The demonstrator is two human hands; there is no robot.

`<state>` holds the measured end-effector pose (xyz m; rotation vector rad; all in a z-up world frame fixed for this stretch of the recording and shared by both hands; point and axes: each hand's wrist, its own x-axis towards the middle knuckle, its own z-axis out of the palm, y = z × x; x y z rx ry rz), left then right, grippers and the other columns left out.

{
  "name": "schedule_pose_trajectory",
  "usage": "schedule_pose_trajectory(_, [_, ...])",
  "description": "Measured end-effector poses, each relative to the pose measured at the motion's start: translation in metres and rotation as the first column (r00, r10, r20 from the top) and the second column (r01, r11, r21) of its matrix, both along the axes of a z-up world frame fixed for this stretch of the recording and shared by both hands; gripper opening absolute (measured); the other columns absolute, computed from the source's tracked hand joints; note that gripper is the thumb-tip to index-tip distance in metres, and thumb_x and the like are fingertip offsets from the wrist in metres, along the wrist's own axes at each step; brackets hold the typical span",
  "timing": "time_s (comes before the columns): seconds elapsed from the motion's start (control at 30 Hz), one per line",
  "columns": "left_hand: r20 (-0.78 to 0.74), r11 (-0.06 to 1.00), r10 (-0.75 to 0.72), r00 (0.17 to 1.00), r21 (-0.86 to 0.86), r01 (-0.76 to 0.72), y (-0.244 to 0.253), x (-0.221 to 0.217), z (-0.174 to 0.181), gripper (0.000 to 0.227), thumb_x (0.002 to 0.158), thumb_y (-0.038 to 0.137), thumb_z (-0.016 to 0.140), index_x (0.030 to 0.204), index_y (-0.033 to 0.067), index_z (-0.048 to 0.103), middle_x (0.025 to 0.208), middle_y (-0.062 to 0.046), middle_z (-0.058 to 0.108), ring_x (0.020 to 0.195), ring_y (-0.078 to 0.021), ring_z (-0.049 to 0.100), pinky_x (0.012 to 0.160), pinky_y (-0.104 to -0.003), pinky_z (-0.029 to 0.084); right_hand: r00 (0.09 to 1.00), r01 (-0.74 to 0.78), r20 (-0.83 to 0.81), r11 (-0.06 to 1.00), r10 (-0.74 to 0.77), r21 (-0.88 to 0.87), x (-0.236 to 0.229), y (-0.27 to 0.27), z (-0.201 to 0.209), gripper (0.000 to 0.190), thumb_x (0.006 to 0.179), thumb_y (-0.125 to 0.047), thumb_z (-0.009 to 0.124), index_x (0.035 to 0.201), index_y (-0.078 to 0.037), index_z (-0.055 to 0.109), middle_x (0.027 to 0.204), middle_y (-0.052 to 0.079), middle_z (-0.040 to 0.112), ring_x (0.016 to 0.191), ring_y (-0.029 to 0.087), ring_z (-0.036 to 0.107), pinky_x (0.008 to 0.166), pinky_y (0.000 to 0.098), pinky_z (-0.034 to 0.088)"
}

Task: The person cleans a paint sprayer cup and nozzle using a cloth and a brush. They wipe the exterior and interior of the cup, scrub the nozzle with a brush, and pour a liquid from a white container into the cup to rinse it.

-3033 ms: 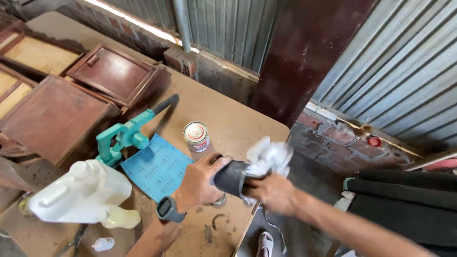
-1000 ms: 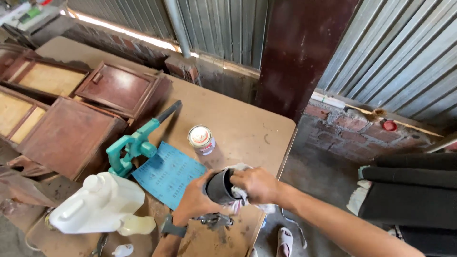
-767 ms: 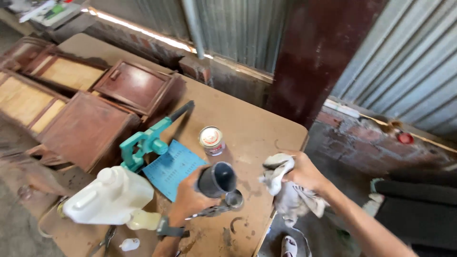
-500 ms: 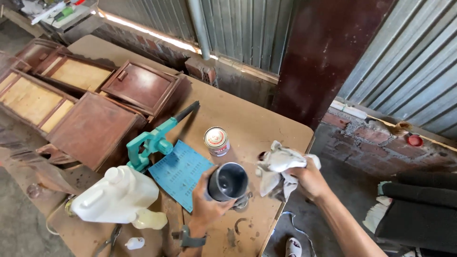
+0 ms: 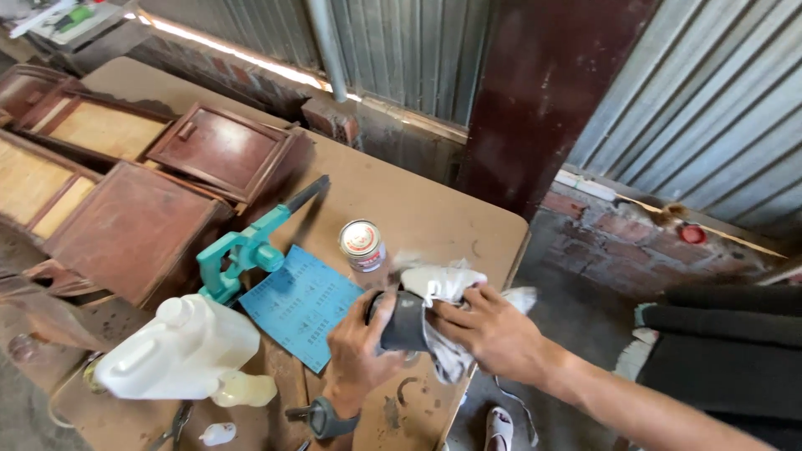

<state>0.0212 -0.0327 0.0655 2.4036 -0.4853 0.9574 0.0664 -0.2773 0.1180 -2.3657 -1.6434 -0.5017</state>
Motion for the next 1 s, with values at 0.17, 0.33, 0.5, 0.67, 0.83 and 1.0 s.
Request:
schedule_pose_trajectory(0.17, [-0.120,0.992,0.012,0.993,0.122,0.003,0.009,0.005,-0.007,0.087,0.053,0.039,0.085,0.134,0.0171,0.060,0.124,-0.013,0.063,0.101,-0.0330,0.069,0.066,-0.041,0.055,0.997,-0.060,0.050,0.996,0.063,-0.070,0.024,-0.001,-0.057,0.023,0.092,-0.010,0.059,0.111,-0.017,0.069,0.125,0.004,0.066,0.079,0.026,0.058,0.077,0.0410,0.042])
schedule_pose_trajectory(0.33, [-0.137,0.999,-0.030,0.990,0.033,0.035,0.000,-0.001,0.006,0.079,0.057,0.024,0.078,0.133,0.0139,0.060,0.123,-0.013,0.064,0.100,-0.0332,0.068,0.062,-0.042,0.057,0.958,-0.219,0.230,0.953,0.170,0.208,0.026,0.012,-0.055,0.025,0.102,-0.001,0.049,0.080,-0.011,0.056,0.077,0.001,0.045,0.054,0.020,0.034,0.056,0.0355,0.029])
schedule_pose_trajectory(0.5, [-0.201,0.997,0.045,0.979,-0.047,-0.056,0.000,-0.002,-0.015,0.086,0.052,0.028,0.081,0.134,0.0164,0.059,0.125,-0.012,0.064,0.101,-0.0350,0.069,0.068,-0.045,0.059,0.996,0.024,0.074,0.956,-0.048,0.292,0.011,0.022,-0.059,0.030,0.104,-0.030,0.051,0.078,-0.014,0.045,0.075,0.002,0.045,0.051,0.021,0.035,0.051,0.0368,0.032])
schedule_pose_trajectory(0.67, [-0.203,0.995,0.080,0.976,-0.043,-0.091,-0.006,-0.005,-0.029,0.075,0.059,0.031,0.082,0.130,0.0181,0.061,0.126,-0.016,0.067,0.094,-0.0368,0.072,0.062,-0.044,0.056,0.999,0.012,-0.039,0.997,-0.009,0.072,0.012,0.013,-0.062,0.038,0.064,0.008,0.059,0.096,-0.013,0.056,0.087,0.003,0.053,0.059,0.023,0.044,0.065,0.0370,0.035])
schedule_pose_trajectory(0.83, [-0.268,0.999,-0.018,0.963,-0.041,0.008,-0.001,-0.007,0.009,0.073,0.061,0.027,0.083,0.129,0.0150,0.060,0.123,-0.009,0.065,0.099,-0.0304,0.070,0.062,-0.041,0.059,0.996,-0.090,0.037,0.993,0.087,0.070,0.022,0.008,-0.056,0.027,0.088,0.006,0.055,0.105,-0.014,0.061,0.115,0.003,0.058,0.071,0.023,0.044,0.069,0.0380,0.038])
schedule_pose_trajectory(1.0, [-0.226,0.999,-0.029,0.974,-0.039,0.020,-0.005,-0.002,-0.002,0.077,0.059,0.027,0.084,0.130,0.0129,0.059,0.119,-0.010,0.065,0.097,-0.0315,0.070,0.063,-0.039,0.057,0.996,-0.089,0.037,0.951,0.082,0.295,0.027,0.024,-0.076,0.025,0.080,0.010,0.058,0.073,-0.014,0.055,0.077,0.002,0.049,0.057,0.020,0.037,0.052,0.0342,0.035])
